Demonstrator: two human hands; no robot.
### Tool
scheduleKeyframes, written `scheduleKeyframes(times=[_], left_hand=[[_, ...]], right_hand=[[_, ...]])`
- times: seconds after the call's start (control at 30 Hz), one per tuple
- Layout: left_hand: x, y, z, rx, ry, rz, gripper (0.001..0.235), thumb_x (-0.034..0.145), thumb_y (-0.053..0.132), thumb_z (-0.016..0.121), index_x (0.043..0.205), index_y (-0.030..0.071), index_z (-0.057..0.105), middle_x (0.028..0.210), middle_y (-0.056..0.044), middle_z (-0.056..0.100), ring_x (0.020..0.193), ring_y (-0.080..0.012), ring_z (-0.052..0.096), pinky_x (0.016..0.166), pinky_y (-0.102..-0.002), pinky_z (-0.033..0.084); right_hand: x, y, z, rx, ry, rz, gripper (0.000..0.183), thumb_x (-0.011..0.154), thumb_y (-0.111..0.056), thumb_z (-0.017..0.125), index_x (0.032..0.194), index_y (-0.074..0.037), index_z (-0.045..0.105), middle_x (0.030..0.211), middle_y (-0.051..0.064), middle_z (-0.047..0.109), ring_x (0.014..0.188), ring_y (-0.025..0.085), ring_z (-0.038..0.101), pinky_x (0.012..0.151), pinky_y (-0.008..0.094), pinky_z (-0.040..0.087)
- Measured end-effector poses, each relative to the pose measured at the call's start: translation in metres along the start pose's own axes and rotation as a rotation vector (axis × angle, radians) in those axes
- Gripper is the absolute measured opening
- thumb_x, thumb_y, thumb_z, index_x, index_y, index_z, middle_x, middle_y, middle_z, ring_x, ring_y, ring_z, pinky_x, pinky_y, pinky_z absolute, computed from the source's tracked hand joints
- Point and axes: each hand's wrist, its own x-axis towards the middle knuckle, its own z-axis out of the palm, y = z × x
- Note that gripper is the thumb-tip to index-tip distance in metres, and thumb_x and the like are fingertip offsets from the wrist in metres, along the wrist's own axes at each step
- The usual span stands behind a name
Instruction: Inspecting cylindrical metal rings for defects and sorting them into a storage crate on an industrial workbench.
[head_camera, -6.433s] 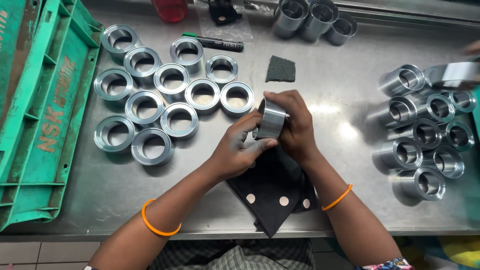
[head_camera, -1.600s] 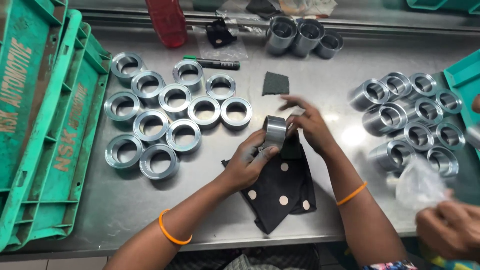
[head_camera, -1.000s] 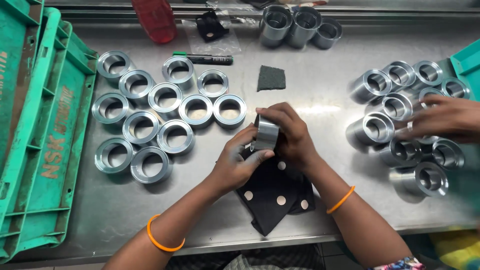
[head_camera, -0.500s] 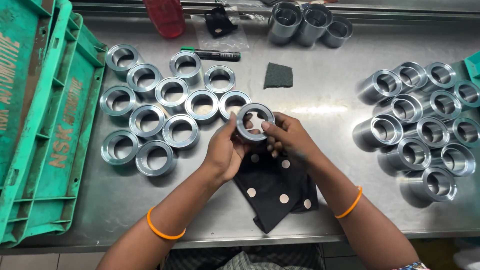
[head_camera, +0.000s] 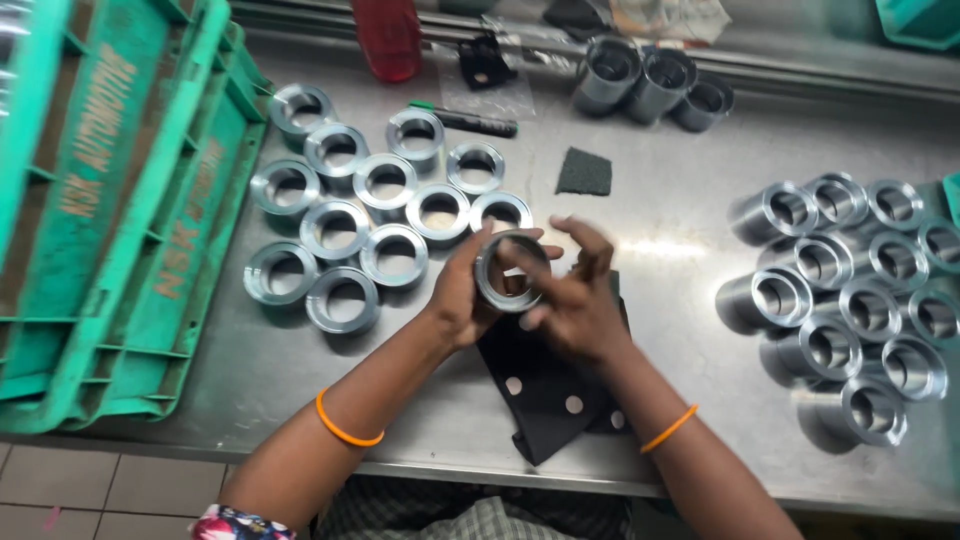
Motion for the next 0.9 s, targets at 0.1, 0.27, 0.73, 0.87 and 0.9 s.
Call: scheduleKeyframes(times=[0.1,0.27,0.73,0.87,0.9], left_hand=[[-0.010,0.022,-0.003,0.297,0.019,0.144,0.056,0.100,0.041,0.057,0.141,0.003,0.054,0.133,-0.018,0.064,0.120,-0.0251,0.064,0.102,-0.038,0.054],[-0.065,0.063,0.019,1.478,0.511,0.518,0.061,0.074,0.029,0.082,0.128,0.009,0.060,0.111,-0.015,0.062,0.101,-0.0279,0.063,0.088,-0.040,0.052],[-0.063,0.047,-0.026,2.313,0.464,0.358,0.075,0.084,0.004,0.069,0.155,0.006,0.047,0.082,-0.011,0.069,0.078,-0.0288,0.068,0.123,-0.053,0.029],[-0.086,0.090,-0.013,1.882,0.497,0.402,0.069,0.080,0.008,0.074,0.145,0.013,0.050,0.079,-0.009,0.073,0.082,-0.0284,0.068,0.106,-0.050,0.041],[-0.098,0.105,-0.005,1.423,0.474,0.392,0.063,0.079,0.014,0.080,0.136,0.010,0.053,0.090,-0.008,0.070,0.085,-0.0219,0.067,0.094,-0.045,0.049]], right_hand=[[0.002,-0.014,0.006,0.372,-0.051,-0.033,0.063,0.103,-0.066,0.047,0.131,-0.017,0.075,0.155,0.015,0.029,0.151,0.034,0.021,0.126,0.050,0.025],[0.021,0.006,0.028,0.521,-0.138,0.133,0.031,0.097,-0.049,0.067,0.091,-0.021,0.079,0.160,0.010,0.045,0.152,0.032,0.033,0.126,0.052,0.030],[0.068,0.003,0.071,0.221,-0.112,0.134,0.030,0.076,-0.017,0.080,0.098,0.000,0.069,0.109,0.012,0.068,0.107,0.035,0.059,0.092,0.043,0.049],[0.099,-0.029,0.074,0.095,-0.253,0.109,0.030,0.072,-0.019,0.081,0.095,-0.002,0.073,0.109,0.013,0.072,0.103,0.040,0.057,0.087,0.046,0.049],[0.102,-0.027,0.078,0.051,-0.371,0.220,0.033,0.074,-0.020,0.079,0.100,-0.003,0.071,0.107,0.013,0.072,0.101,0.039,0.058,0.085,0.046,0.050]])
